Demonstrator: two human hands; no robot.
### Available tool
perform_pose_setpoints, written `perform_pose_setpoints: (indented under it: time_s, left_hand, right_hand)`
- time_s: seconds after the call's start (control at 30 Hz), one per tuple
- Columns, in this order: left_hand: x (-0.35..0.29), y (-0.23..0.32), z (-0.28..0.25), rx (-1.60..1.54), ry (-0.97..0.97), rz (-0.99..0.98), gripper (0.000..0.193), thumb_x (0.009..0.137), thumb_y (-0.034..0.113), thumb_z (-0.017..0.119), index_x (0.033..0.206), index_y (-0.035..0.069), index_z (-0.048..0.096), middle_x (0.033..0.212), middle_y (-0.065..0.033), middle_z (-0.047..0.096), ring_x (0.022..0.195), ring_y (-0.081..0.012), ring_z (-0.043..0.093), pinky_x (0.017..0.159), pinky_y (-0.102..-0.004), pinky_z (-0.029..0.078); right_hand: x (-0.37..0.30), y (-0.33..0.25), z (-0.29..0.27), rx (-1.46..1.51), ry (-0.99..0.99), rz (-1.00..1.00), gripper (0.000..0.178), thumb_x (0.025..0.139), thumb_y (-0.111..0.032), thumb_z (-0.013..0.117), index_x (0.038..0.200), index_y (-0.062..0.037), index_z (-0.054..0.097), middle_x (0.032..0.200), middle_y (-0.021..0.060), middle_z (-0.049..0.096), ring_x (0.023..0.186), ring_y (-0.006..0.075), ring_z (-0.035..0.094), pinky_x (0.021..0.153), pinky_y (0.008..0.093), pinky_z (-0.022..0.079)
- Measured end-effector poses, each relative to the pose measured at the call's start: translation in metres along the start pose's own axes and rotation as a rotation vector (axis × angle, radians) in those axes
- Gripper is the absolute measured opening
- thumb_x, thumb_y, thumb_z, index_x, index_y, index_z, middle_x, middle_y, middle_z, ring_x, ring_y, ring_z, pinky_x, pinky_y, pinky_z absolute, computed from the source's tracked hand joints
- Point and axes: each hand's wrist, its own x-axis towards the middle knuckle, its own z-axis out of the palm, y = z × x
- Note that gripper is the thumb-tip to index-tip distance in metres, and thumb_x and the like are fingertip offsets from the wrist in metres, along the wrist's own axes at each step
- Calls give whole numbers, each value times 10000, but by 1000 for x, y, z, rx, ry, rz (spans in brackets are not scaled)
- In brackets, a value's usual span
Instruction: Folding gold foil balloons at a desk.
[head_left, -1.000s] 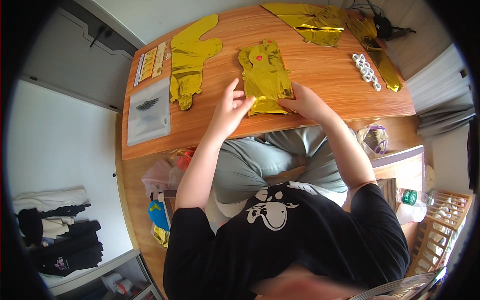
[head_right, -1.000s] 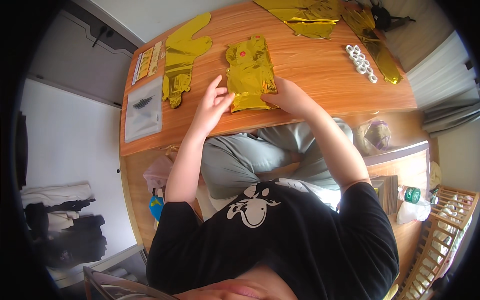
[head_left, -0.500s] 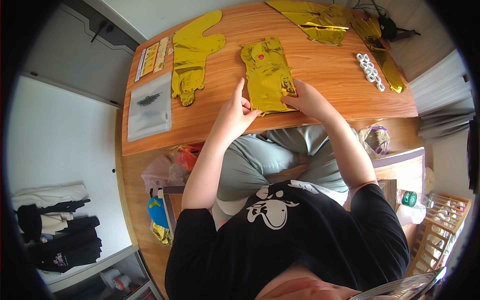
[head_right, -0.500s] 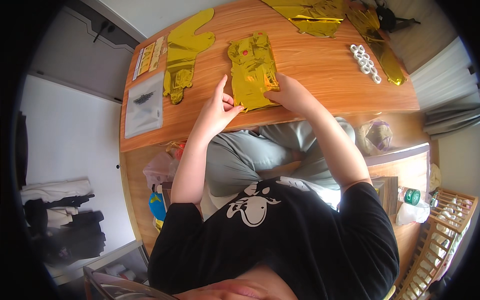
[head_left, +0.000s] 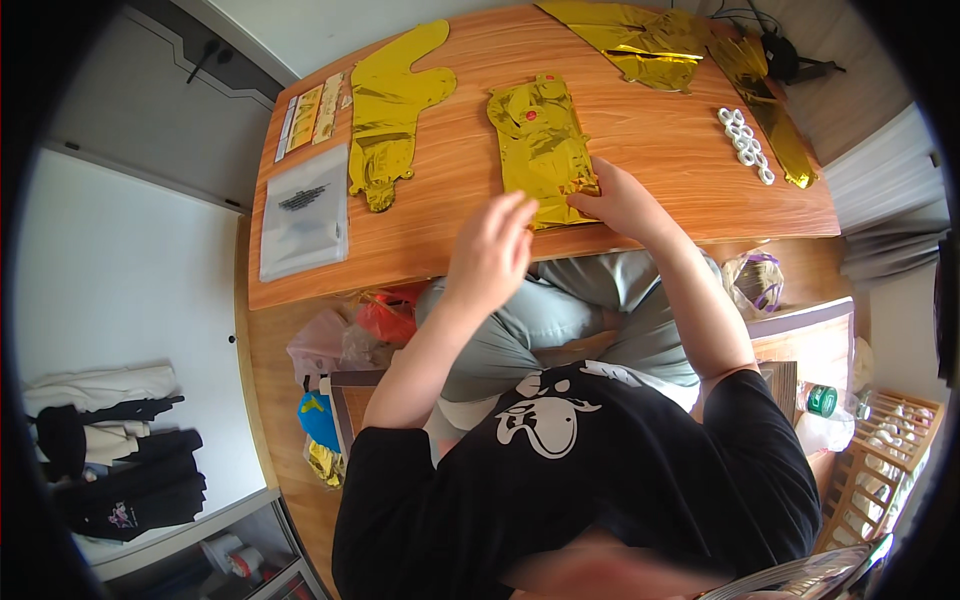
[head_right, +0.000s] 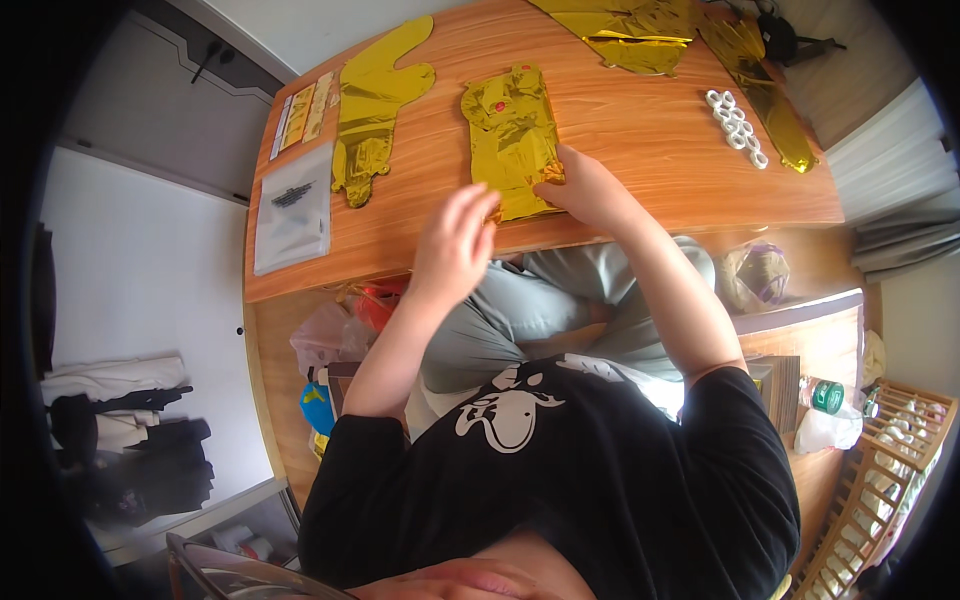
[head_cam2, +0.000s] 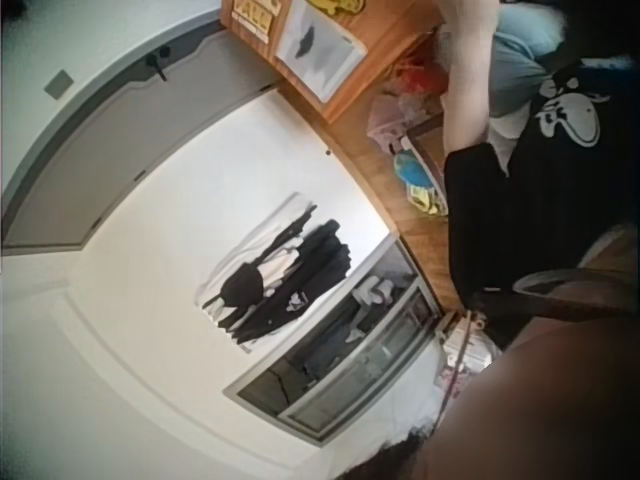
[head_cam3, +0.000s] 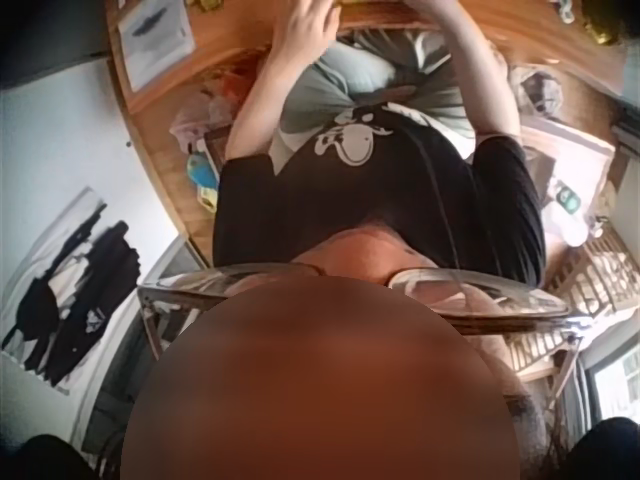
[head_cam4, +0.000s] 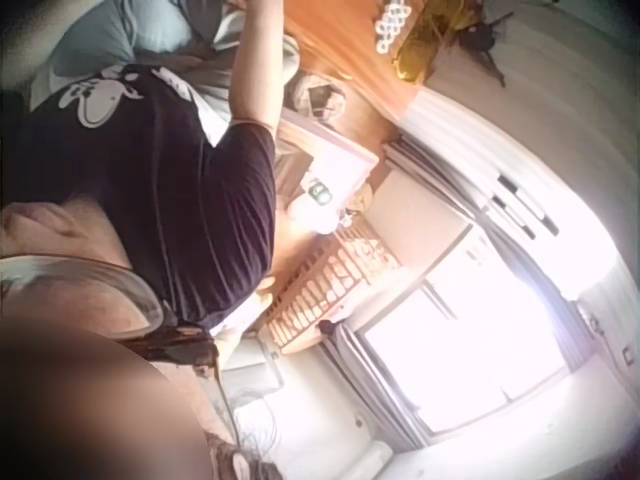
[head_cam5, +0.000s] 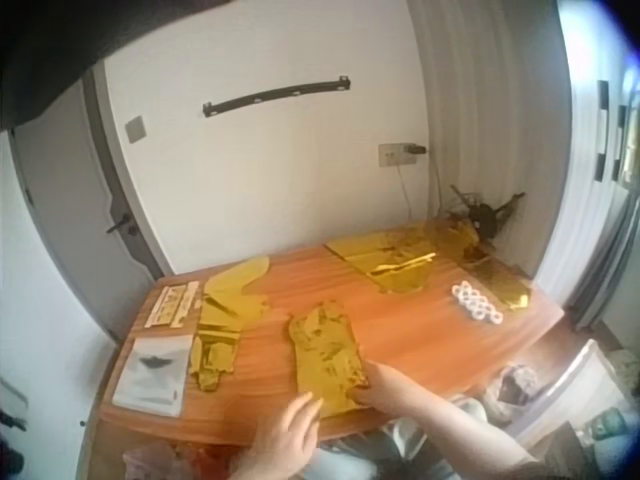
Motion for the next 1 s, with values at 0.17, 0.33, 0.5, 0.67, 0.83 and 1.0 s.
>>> perform_pose_setpoints:
  time_s: [0.17,0.33,0.5,0.67,0.83,1.0]
  left_hand:
    - [-21,19,14,68,-181,118,652,934,322,703,1479,34,493,1529,-176,485,1429,-328,458,1163,-476,401]
    - [-23,12,16,76,-178,141,657,925,316,715,1466,15,496,1502,-177,511,1398,-322,494,1147,-462,424]
    - [-21,14,14,102,-171,158,636,930,360,707,1431,15,522,1478,-176,527,1379,-307,513,1137,-445,436]
    - [-20,14,12,82,-173,162,627,924,351,714,1420,14,531,1468,-178,535,1378,-309,513,1134,-443,439]
    - [-20,15,13,91,-180,154,614,920,337,720,1411,17,538,1464,-177,537,1381,-307,510,1128,-443,444]
    - [-21,16,15,79,-185,118,606,917,309,720,1429,42,535,1489,-158,534,1398,-301,500,1135,-459,433]
  right_hand:
    - [-2,-4,0,-11,11,-20,405,889,-119,717,1238,50,599,1012,132,722,891,177,675,809,332,541]
    - [-3,-6,1,-85,49,-24,406,880,-129,722,1224,53,605,1025,154,723,925,215,684,842,350,535]
    - [-8,-15,-2,-43,29,-26,413,891,-122,726,1242,51,596,1031,160,722,947,215,684,846,329,529]
    - [-19,0,-2,199,44,-2,450,915,-86,717,1317,27,551,1011,149,715,928,181,687,828,287,531]
    - [-62,-10,4,55,299,-111,494,909,-86,736,1358,-21,541,956,121,716,873,195,708,791,287,540]
    - [-70,-6,9,-272,362,-49,534,849,-86,764,1345,-64,567,860,13,720,790,178,692,877,355,460]
